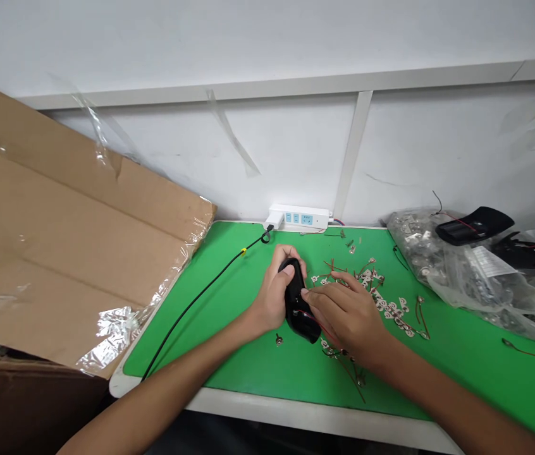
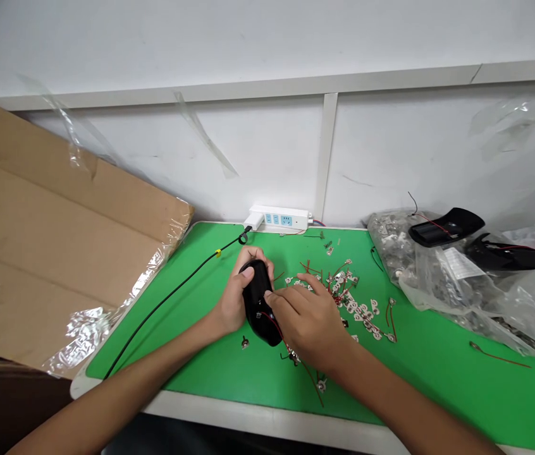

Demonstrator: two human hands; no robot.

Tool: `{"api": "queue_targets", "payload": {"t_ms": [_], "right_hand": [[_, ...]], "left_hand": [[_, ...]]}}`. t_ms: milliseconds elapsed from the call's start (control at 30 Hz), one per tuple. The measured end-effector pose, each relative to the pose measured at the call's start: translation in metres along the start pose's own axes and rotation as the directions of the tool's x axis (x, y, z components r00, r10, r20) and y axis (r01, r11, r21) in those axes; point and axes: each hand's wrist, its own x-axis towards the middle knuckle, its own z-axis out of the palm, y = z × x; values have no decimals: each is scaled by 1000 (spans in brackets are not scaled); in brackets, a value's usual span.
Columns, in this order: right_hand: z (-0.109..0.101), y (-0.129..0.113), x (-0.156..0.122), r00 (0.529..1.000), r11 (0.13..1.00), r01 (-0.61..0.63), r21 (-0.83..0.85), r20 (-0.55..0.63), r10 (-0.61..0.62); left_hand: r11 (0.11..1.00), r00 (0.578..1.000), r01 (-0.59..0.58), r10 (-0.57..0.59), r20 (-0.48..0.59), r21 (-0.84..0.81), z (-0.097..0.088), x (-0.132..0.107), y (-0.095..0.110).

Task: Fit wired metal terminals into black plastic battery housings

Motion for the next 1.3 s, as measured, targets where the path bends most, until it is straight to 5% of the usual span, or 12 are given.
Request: {"api": "queue_targets", "payload": {"t_ms": [133, 233, 400, 500, 700, 1033, 1300], "right_hand": [[0, -2, 1, 999, 997, -37, 63, -6, 37], [3, -4, 3, 981, 956, -189, 226, 1, 194], [3, -5, 10, 778, 602, -593, 535, 185, 601], [0, -5, 15, 695, 440, -669, 600, 294, 656], [-1, -7, 16, 621, 305, -726, 616, 399, 675], [0, -11, 17, 587, 230, -725, 650, 407, 700], [-2, -11, 16, 644, 280, -687, 670, 384, 662]], "left_hand": [[994, 999, 42, -44, -17, -97, 2, -1, -4], [991, 999, 28, -33, -36, -134, 3, -1, -6], [991, 992, -85, 75, -98, -100, 7, -2, -2], [989, 988, -127, 120, -98, -69, 8, -4, 2], [987, 986, -158, 157, -62, -19, 8, -7, 1], [980, 979, -195, 193, -73, -28, 8, -7, 1], [980, 982, -181, 175, -76, -79, 9, -5, 0]]}}
